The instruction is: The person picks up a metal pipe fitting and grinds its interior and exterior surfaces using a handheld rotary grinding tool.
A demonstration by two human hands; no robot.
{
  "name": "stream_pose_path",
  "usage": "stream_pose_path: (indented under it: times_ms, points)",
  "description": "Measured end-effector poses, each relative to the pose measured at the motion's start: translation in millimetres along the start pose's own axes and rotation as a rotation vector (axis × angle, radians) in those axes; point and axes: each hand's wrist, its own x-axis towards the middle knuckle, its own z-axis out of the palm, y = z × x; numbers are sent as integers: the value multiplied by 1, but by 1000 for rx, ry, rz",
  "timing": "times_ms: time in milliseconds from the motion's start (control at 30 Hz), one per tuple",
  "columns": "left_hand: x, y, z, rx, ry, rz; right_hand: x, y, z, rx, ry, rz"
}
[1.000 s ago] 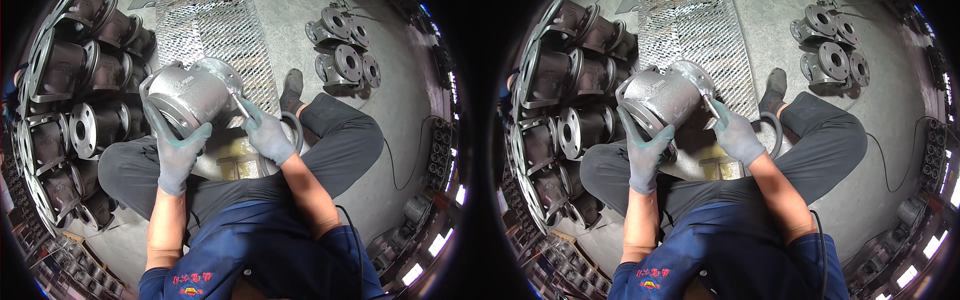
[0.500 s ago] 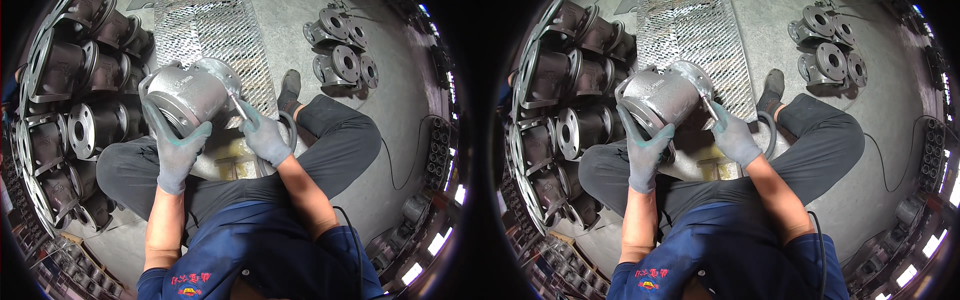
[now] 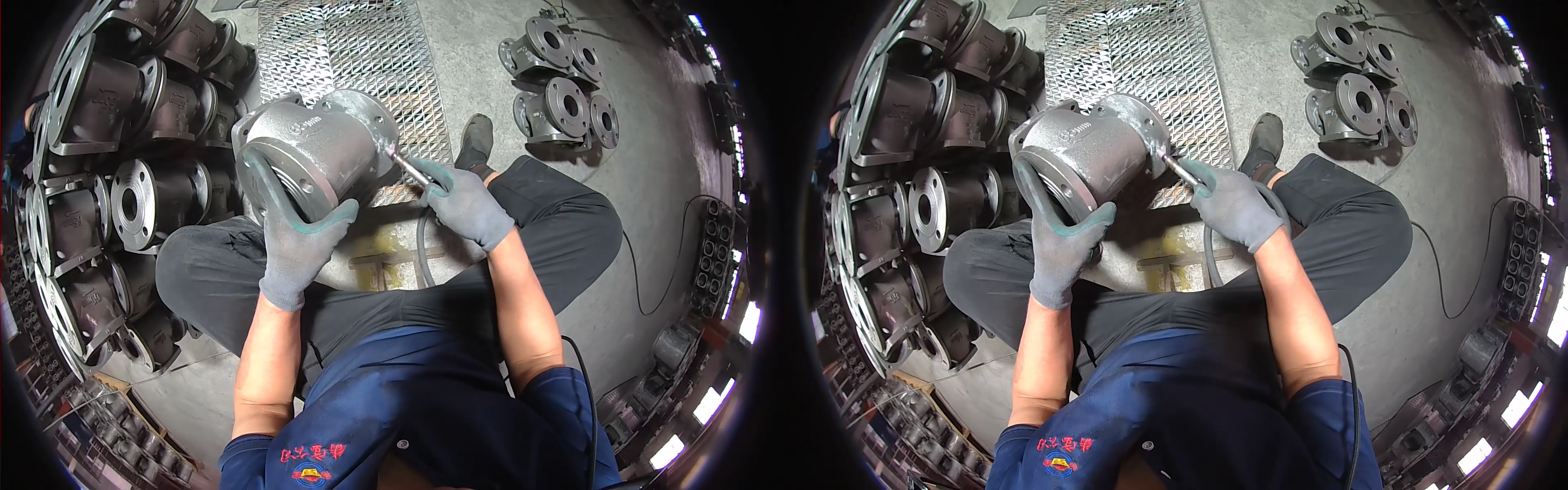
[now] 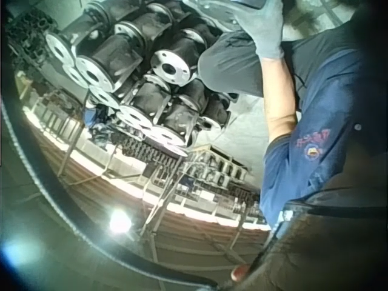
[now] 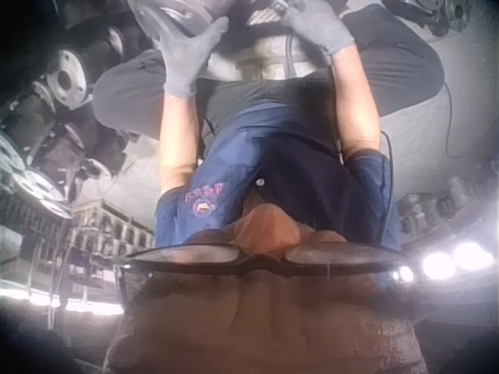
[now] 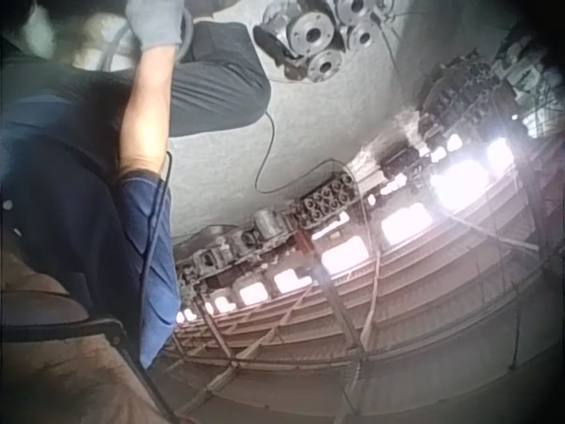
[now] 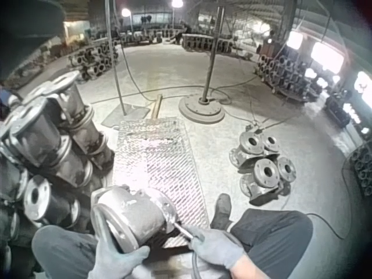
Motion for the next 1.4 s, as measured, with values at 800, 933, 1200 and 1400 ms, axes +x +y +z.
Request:
stream_pose_path:
  times_ms: [800,933,1200,1400]
  points:
    - [6,-13,-13,351,22,211,-9,-26,-15,503,-81,190]
    - [24,8,-22,-467,59,-297,-18,-22,-14,472,-45,119]
    - [11,4,-16,-330,210,-275,-27,-44,-2,663,-201,215]
    - [11,11,-10,-406,217,-283,-18,-38,31,268,49,-51]
